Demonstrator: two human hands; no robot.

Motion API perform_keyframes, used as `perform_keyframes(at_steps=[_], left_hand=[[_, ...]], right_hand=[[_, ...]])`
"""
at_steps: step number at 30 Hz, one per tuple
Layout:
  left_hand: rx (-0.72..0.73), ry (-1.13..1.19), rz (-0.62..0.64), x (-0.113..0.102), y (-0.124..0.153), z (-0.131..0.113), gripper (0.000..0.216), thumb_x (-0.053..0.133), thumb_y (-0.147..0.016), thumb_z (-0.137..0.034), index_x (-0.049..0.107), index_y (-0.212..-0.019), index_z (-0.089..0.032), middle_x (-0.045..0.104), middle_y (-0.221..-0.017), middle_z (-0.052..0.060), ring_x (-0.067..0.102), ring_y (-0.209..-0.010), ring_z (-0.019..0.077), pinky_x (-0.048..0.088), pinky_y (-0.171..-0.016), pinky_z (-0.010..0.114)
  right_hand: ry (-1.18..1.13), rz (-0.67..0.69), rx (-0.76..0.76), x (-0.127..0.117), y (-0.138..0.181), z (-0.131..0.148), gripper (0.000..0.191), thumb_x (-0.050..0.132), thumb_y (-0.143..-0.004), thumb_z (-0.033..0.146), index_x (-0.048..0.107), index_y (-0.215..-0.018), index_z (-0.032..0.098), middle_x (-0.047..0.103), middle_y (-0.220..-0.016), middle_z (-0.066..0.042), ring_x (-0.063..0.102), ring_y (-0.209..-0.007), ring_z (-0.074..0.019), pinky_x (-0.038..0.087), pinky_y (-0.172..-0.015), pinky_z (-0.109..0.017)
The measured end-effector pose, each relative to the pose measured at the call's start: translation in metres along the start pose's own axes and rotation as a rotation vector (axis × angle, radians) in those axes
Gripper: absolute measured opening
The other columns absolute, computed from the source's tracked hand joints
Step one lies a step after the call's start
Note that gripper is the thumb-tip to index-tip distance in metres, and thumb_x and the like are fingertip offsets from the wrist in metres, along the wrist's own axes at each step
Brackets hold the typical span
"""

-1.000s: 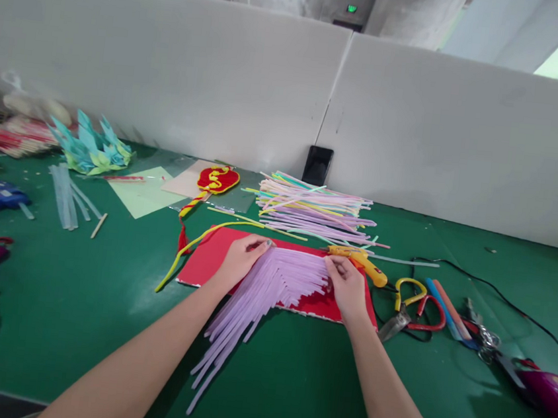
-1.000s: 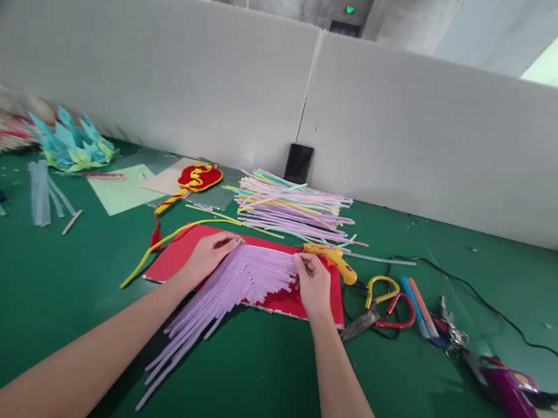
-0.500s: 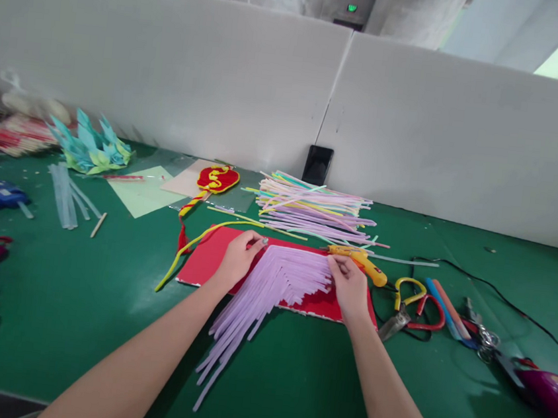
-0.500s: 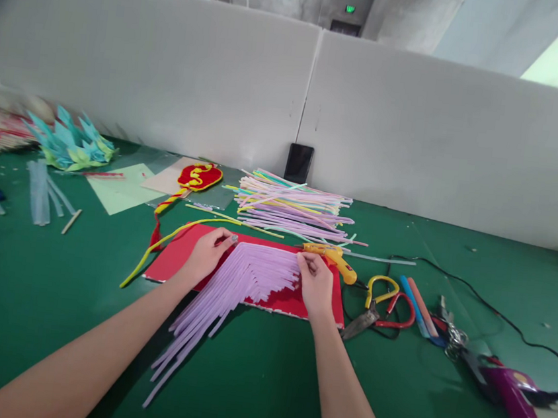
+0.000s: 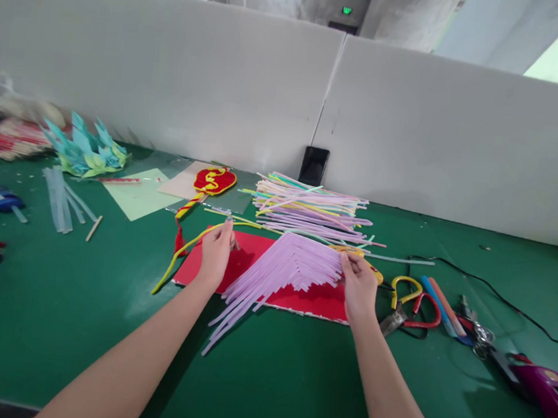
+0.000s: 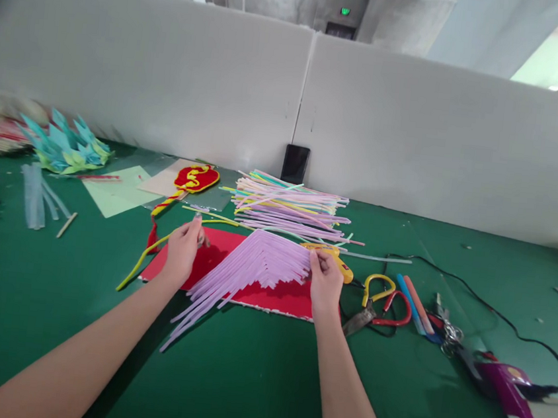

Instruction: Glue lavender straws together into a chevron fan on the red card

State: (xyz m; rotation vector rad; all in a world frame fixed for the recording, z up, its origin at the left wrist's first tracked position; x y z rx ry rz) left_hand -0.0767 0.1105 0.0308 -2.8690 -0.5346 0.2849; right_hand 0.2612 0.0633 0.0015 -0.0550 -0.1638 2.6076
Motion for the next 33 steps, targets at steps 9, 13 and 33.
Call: perform_keyframes(at_steps=[9, 13, 33], left_hand=[[0.041, 0.029, 0.208, 0.025, 0.004, -0.009, 0.039, 0.052, -0.074, -0.014, 0.057, -0.112, -0.019, 0.059, -0.123, 0.008, 0.056, -0.112, 0.0220, 0.045, -0.092, 0.035], [0.017, 0.033, 0.399, 0.043, 0.016, -0.013, 0.031, 0.047, -0.083, -0.026, 0.061, -0.108, -0.017, 0.069, -0.098, 0.006, 0.064, -0.092, 0.0202, 0.050, -0.083, 0.034], [0.072, -0.133, 0.629, 0.059, 0.029, -0.011, 0.025, 0.060, -0.076, -0.028, 0.064, -0.099, -0.019, 0.069, -0.102, 0.004, 0.062, -0.094, 0.0211, 0.047, -0.086, 0.035]], right_hand=[[-0.022, 0.055, 0.006, 0.009, 0.004, 0.003, 0.042, 0.066, -0.067, 0.057, 0.065, -0.085, 0.019, 0.068, -0.074, -0.004, 0.062, -0.069, -0.0191, 0.050, -0.061, -0.032], [-0.024, 0.130, 0.031, 0.019, 0.009, 0.001, 0.038, 0.068, -0.067, 0.053, 0.065, -0.083, 0.019, 0.068, -0.075, -0.004, 0.062, -0.070, -0.0190, 0.049, -0.063, -0.032], [0.091, 0.396, 0.033, 0.048, 0.026, 0.017, 0.037, 0.069, -0.069, 0.049, 0.066, -0.091, 0.020, 0.068, -0.087, -0.005, 0.060, -0.077, -0.0191, 0.049, -0.067, -0.031]])
Point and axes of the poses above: each hand's wrist, its own y-axis away from the middle knuckle, its own x-axis out of the palm, z = x × y, the point moved 8 cm from there along -y, towards the middle knuckle
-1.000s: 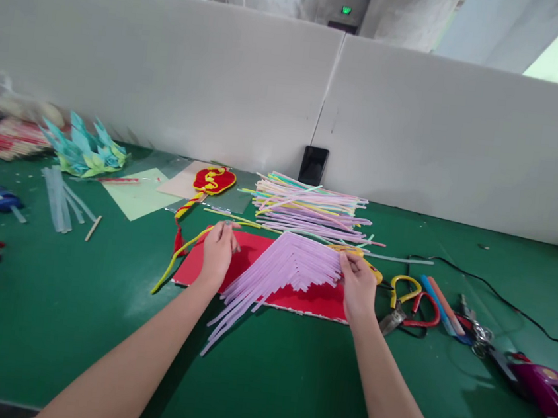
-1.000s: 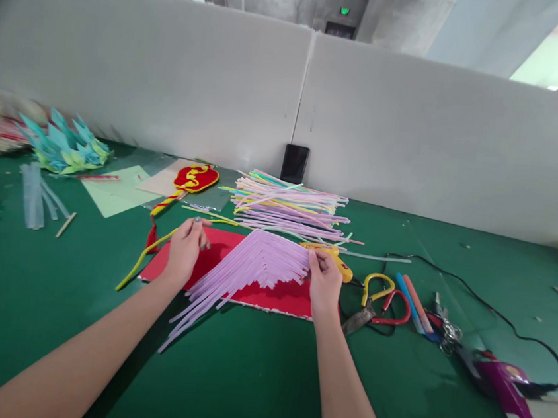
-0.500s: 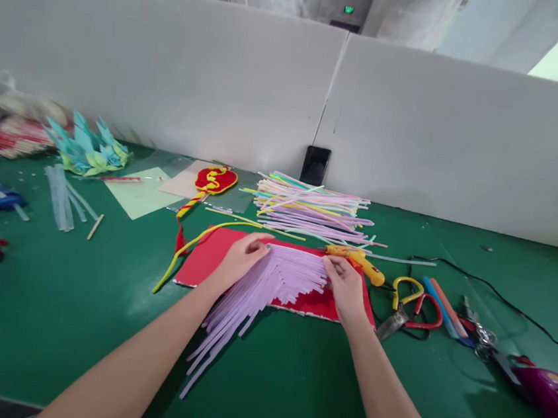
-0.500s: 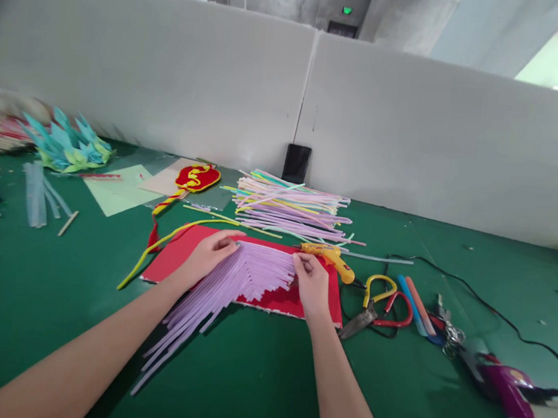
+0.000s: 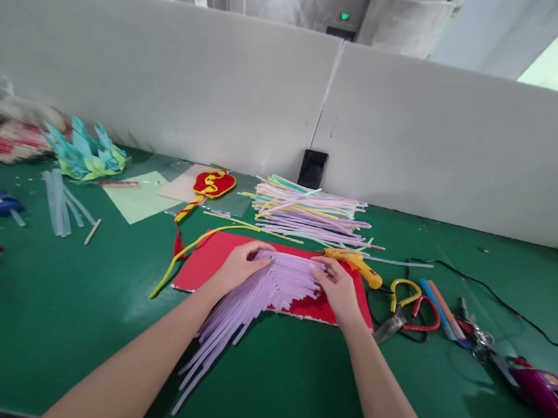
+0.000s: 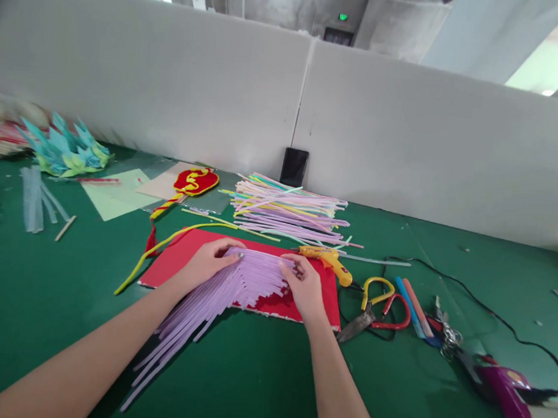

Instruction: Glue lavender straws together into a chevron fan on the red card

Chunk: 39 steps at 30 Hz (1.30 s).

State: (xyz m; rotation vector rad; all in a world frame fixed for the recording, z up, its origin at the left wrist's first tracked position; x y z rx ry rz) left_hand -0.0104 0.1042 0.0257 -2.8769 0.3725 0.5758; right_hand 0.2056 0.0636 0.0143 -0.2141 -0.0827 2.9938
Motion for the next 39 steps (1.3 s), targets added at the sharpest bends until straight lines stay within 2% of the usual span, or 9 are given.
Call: perform_keyframes(at_steps=[5, 10, 16, 29, 32, 39], left_hand=[[0.023, -0.021, 0.019, 0.0013, -0.0008, 0.0017, 0.022, 0.059, -0.077, -0.029, 0.065, -0.096, -0.019, 0.069, -0.099, 0.004, 0.062, -0.092, 0.0205, 0.047, -0.085, 0.034], [0.018, -0.022, 0.034, 0.0024, -0.0009, 0.0009, 0.030, 0.057, -0.079, -0.032, 0.062, -0.106, -0.019, 0.067, -0.107, 0.005, 0.061, -0.099, 0.0214, 0.046, -0.089, 0.034], [0.017, -0.036, 0.073, 0.0058, 0.0004, 0.0000, 0.023, 0.057, -0.079, -0.033, 0.065, -0.095, -0.019, 0.069, -0.099, 0.004, 0.062, -0.096, 0.0220, 0.046, -0.089, 0.034], [0.023, -0.061, 0.054, 0.0044, 0.0011, -0.0030, 0.018, 0.056, -0.079, -0.029, 0.065, -0.091, -0.020, 0.070, -0.096, 0.003, 0.062, -0.093, 0.0209, 0.046, -0.086, 0.032], [0.021, -0.063, 0.050, 0.0038, 0.0012, -0.0034, 0.018, 0.056, -0.079, -0.028, 0.065, -0.091, -0.019, 0.070, -0.095, 0.003, 0.062, -0.093, 0.0207, 0.046, -0.085, 0.032], [0.036, -0.048, 0.066, 0.0040, 0.0030, -0.0083, 0.021, 0.055, -0.079, -0.028, 0.064, -0.096, -0.019, 0.069, -0.101, 0.004, 0.061, -0.098, 0.0212, 0.044, -0.090, 0.033]], right_hand=[[0.022, 0.008, -0.016, 0.0011, -0.0012, -0.0028, 0.032, 0.069, -0.070, 0.047, 0.066, -0.086, 0.019, 0.068, -0.086, -0.005, 0.061, -0.079, -0.0195, 0.050, -0.073, -0.032], [0.034, 0.002, -0.030, 0.0004, -0.0013, -0.0023, 0.031, 0.067, -0.071, 0.047, 0.066, -0.086, 0.019, 0.069, -0.086, -0.005, 0.062, -0.079, -0.0193, 0.049, -0.074, -0.033], [0.037, 0.026, -0.039, 0.0034, 0.0008, 0.0019, 0.030, 0.068, -0.071, 0.045, 0.065, -0.084, 0.019, 0.069, -0.085, -0.005, 0.063, -0.082, -0.0202, 0.050, -0.077, -0.034], [0.050, 0.010, 0.018, 0.0012, 0.0006, -0.0020, 0.035, 0.062, -0.074, 0.051, 0.065, -0.090, 0.020, 0.070, -0.081, -0.005, 0.063, -0.078, -0.0215, 0.049, -0.066, -0.031], [0.055, -0.004, 0.027, -0.0001, 0.0004, -0.0040, 0.035, 0.064, -0.073, 0.051, 0.066, -0.086, 0.020, 0.070, -0.077, -0.005, 0.063, -0.074, -0.0207, 0.048, -0.063, -0.030], [0.060, -0.020, 0.006, -0.0009, -0.0007, -0.0041, 0.035, 0.063, -0.072, 0.052, 0.064, -0.082, 0.018, 0.069, -0.077, -0.005, 0.062, -0.075, -0.0205, 0.048, -0.069, -0.032]])
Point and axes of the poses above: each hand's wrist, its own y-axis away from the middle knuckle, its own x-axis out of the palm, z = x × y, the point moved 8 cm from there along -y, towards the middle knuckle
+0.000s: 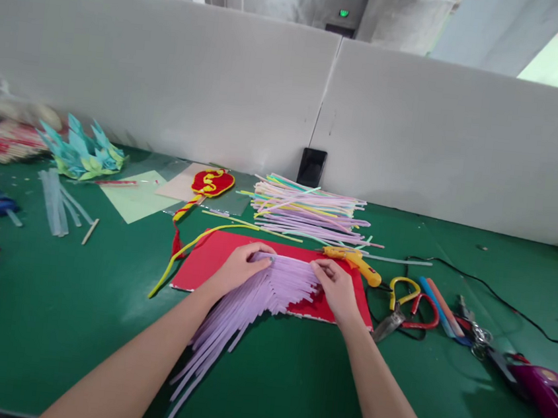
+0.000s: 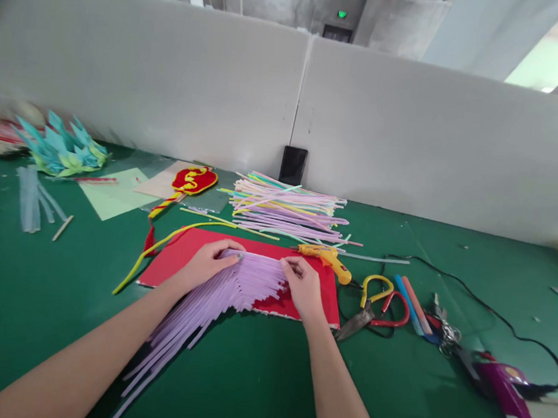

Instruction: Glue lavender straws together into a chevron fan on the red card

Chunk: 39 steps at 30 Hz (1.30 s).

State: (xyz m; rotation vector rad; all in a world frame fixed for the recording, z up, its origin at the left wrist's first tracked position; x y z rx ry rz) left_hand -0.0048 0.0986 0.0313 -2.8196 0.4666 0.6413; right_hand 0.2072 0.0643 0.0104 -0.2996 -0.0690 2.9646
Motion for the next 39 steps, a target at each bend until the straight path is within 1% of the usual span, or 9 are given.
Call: perform_keyframes(at_steps=[4, 6, 9, 14, 22, 27, 29, 34, 39], left_hand=[[0.014, 0.016, 0.027, 0.002, 0.001, -0.005, 0.027, 0.057, -0.078, -0.029, 0.064, -0.103, -0.021, 0.066, -0.111, 0.004, 0.058, -0.107, 0.0222, 0.041, -0.095, 0.034], [0.015, 0.019, 0.045, 0.004, 0.001, -0.006, 0.027, 0.059, -0.078, -0.030, 0.065, -0.102, -0.021, 0.068, -0.108, 0.004, 0.059, -0.105, 0.0225, 0.042, -0.095, 0.034], [0.009, 0.018, 0.064, 0.006, 0.001, -0.005, 0.024, 0.059, -0.077, -0.030, 0.066, -0.098, -0.021, 0.069, -0.104, 0.004, 0.061, -0.101, 0.0224, 0.043, -0.093, 0.035], [0.007, 0.020, 0.064, 0.007, -0.001, -0.002, 0.021, 0.058, -0.078, -0.029, 0.066, -0.095, -0.021, 0.069, -0.101, 0.004, 0.061, -0.099, 0.0217, 0.044, -0.092, 0.035], [0.006, 0.018, 0.033, 0.005, 0.000, -0.006, 0.019, 0.057, -0.079, -0.028, 0.066, -0.094, -0.021, 0.069, -0.100, 0.004, 0.061, -0.098, 0.0216, 0.044, -0.093, 0.035], [-0.018, 0.046, 0.034, 0.004, -0.001, -0.002, 0.035, 0.059, -0.078, -0.031, 0.060, -0.112, -0.021, 0.064, -0.117, 0.006, 0.057, -0.108, 0.0239, 0.043, -0.096, 0.038], [-0.013, 0.068, 0.048, 0.005, -0.002, -0.001, 0.036, 0.057, -0.080, -0.030, 0.059, -0.115, -0.021, 0.062, -0.121, 0.007, 0.056, -0.110, 0.0237, 0.042, -0.097, 0.038], [-0.024, 0.091, 0.063, 0.006, -0.003, 0.002, 0.027, 0.052, -0.083, -0.029, 0.063, -0.107, -0.022, 0.064, -0.117, 0.006, 0.056, -0.113, 0.0217, 0.040, -0.099, 0.035], [-0.048, 0.075, 0.068, 0.006, -0.003, 0.004, 0.027, 0.055, -0.081, -0.025, 0.063, -0.107, -0.023, 0.065, -0.116, 0.005, 0.055, -0.113, 0.0217, 0.039, -0.100, 0.035]], right_hand=[[0.030, 0.062, -0.027, 0.005, 0.002, 0.006, 0.032, 0.063, -0.073, 0.047, 0.066, -0.088, 0.019, 0.069, -0.084, -0.005, 0.062, -0.077, -0.0197, 0.047, -0.068, -0.030], [0.053, 0.089, -0.042, 0.008, 0.003, 0.009, 0.028, 0.065, -0.073, 0.044, 0.068, -0.086, 0.020, 0.070, -0.087, -0.005, 0.062, -0.080, -0.0197, 0.047, -0.071, -0.030], [0.078, 0.104, -0.055, 0.010, 0.004, 0.011, 0.025, 0.064, -0.073, 0.043, 0.068, -0.081, 0.020, 0.070, -0.084, -0.004, 0.062, -0.080, -0.0198, 0.047, -0.074, -0.031], [0.099, 0.100, -0.058, 0.012, 0.003, 0.011, 0.024, 0.063, -0.074, 0.043, 0.067, -0.080, 0.020, 0.069, -0.081, -0.003, 0.061, -0.077, -0.0192, 0.047, -0.072, -0.031], [0.083, 0.102, -0.042, 0.011, 0.005, 0.015, 0.024, 0.061, -0.075, 0.043, 0.067, -0.082, 0.020, 0.069, -0.082, -0.003, 0.062, -0.077, -0.0190, 0.047, -0.071, -0.030], [0.061, 0.086, -0.030, 0.009, 0.003, 0.012, 0.025, 0.061, -0.075, 0.044, 0.067, -0.080, 0.020, 0.069, -0.078, -0.003, 0.061, -0.074, -0.0192, 0.047, -0.069, -0.030], [0.055, 0.080, -0.024, 0.008, 0.002, 0.010, 0.025, 0.061, -0.075, 0.044, 0.067, -0.079, 0.020, 0.069, -0.078, -0.004, 0.061, -0.074, -0.0194, 0.047, -0.069, -0.030], [0.047, 0.079, -0.006, 0.010, 0.001, 0.010, 0.024, 0.060, -0.077, 0.043, 0.066, -0.081, 0.020, 0.069, -0.081, -0.004, 0.061, -0.075, -0.0196, 0.047, -0.069, -0.030], [0.031, 0.050, -0.008, 0.009, 0.001, 0.011, 0.026, 0.057, -0.080, 0.043, 0.067, -0.088, 0.020, 0.070, -0.088, -0.005, 0.062, -0.081, -0.0205, 0.047, -0.074, -0.030]])
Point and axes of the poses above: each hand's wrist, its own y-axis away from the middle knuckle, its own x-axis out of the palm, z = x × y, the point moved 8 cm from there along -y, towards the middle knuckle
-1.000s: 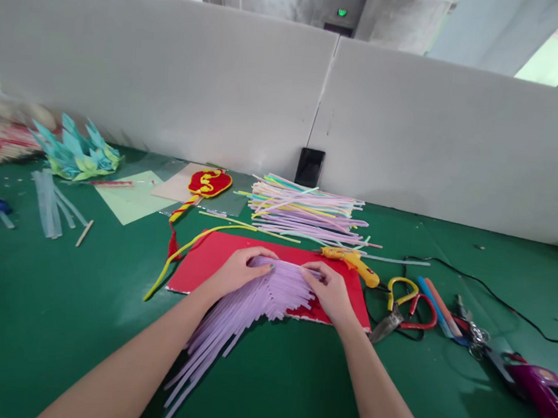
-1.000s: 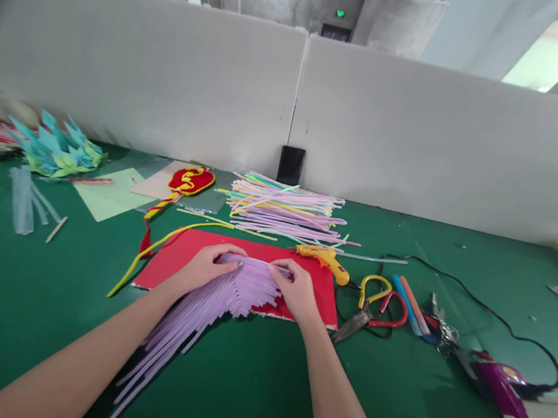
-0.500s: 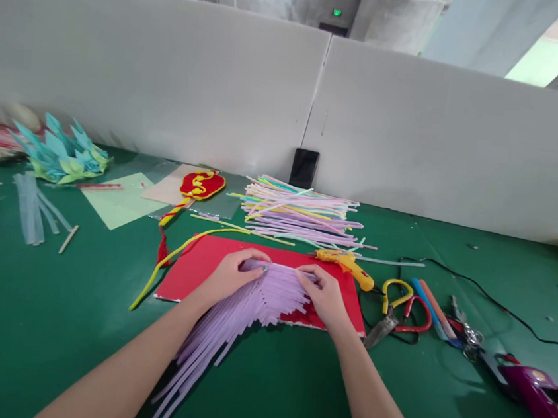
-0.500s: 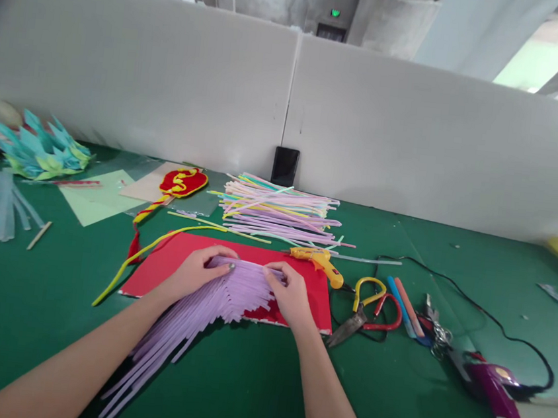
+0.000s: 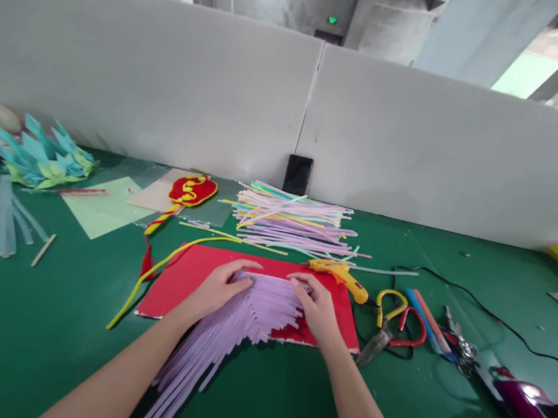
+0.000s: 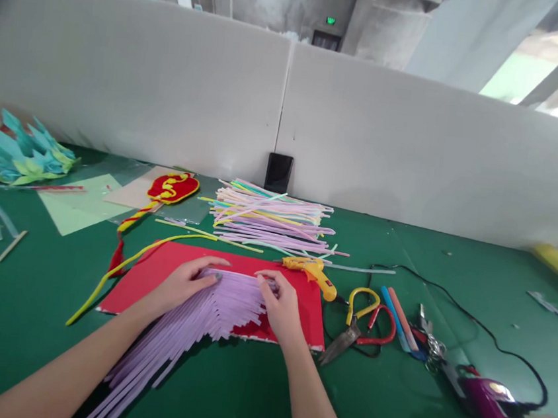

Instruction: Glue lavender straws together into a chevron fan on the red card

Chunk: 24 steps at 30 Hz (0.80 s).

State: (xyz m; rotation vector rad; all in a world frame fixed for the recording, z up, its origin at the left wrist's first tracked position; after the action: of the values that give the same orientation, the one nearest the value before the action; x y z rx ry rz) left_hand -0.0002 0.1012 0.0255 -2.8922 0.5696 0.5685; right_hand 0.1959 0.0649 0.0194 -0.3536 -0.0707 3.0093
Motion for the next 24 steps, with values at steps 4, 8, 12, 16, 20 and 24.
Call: perform_keyframes(at_steps=[4, 8, 12, 16, 20, 24], left_hand=[[-0.009, 0.000, -0.009, -0.002, 0.001, 0.001, 0.028, 0.055, -0.081, -0.025, 0.063, -0.107, -0.023, 0.065, -0.117, 0.005, 0.056, -0.113, 0.0223, 0.039, -0.100, 0.036], [-0.022, 0.019, -0.045, -0.006, 0.001, 0.003, 0.030, 0.055, -0.081, -0.026, 0.063, -0.109, -0.022, 0.064, -0.118, 0.006, 0.055, -0.113, 0.0235, 0.039, -0.100, 0.036], [-0.035, 0.053, -0.074, -0.008, 0.001, 0.004, 0.031, 0.055, -0.080, -0.028, 0.063, -0.110, -0.021, 0.064, -0.119, 0.006, 0.055, -0.113, 0.0240, 0.040, -0.099, 0.036], [-0.071, 0.126, -0.080, -0.008, 0.002, 0.004, 0.033, 0.053, -0.083, -0.035, 0.063, -0.110, -0.020, 0.065, -0.115, 0.008, 0.055, -0.113, 0.0254, 0.042, -0.094, 0.036], [-0.082, 0.148, -0.018, -0.006, 0.003, 0.002, 0.037, 0.057, -0.080, -0.037, 0.062, -0.113, -0.019, 0.067, -0.112, 0.008, 0.058, -0.107, 0.0264, 0.044, -0.092, 0.037], [-0.084, 0.113, 0.179, 0.008, 0.007, 0.003, 0.038, 0.063, -0.076, -0.032, 0.063, -0.111, -0.018, 0.068, -0.109, 0.006, 0.062, -0.100, 0.0258, 0.047, -0.087, 0.035]], right_hand=[[-0.042, 0.006, 0.010, 0.002, -0.001, -0.004, 0.029, 0.056, -0.081, 0.046, 0.066, -0.091, 0.020, 0.070, -0.093, -0.006, 0.062, -0.087, -0.0217, 0.047, -0.077, -0.030], [-0.059, 0.014, 0.023, 0.004, -0.001, -0.005, 0.032, 0.056, -0.080, 0.048, 0.066, -0.090, 0.019, 0.069, -0.091, -0.006, 0.061, -0.084, -0.0214, 0.046, -0.074, -0.030], [-0.054, -0.022, 0.032, 0.001, -0.001, -0.006, 0.035, 0.058, -0.077, 0.052, 0.064, -0.081, 0.018, 0.064, -0.074, -0.003, 0.057, -0.070, -0.0183, 0.044, -0.063, -0.027], [-0.094, -0.048, 0.042, -0.002, -0.001, -0.010, 0.037, 0.060, -0.075, 0.054, 0.064, -0.080, 0.017, 0.062, -0.069, -0.002, 0.054, -0.065, -0.0161, 0.041, -0.059, -0.026], [-0.118, -0.096, 0.047, -0.009, -0.003, -0.013, 0.037, 0.061, -0.074, 0.054, 0.065, -0.080, 0.017, 0.062, -0.070, -0.002, 0.053, -0.066, -0.0163, 0.041, -0.059, -0.027], [-0.122, -0.162, 0.043, -0.019, -0.001, -0.009, 0.036, 0.063, -0.073, 0.052, 0.065, -0.079, 0.017, 0.063, -0.073, -0.004, 0.055, -0.071, -0.0180, 0.042, -0.063, -0.028]])
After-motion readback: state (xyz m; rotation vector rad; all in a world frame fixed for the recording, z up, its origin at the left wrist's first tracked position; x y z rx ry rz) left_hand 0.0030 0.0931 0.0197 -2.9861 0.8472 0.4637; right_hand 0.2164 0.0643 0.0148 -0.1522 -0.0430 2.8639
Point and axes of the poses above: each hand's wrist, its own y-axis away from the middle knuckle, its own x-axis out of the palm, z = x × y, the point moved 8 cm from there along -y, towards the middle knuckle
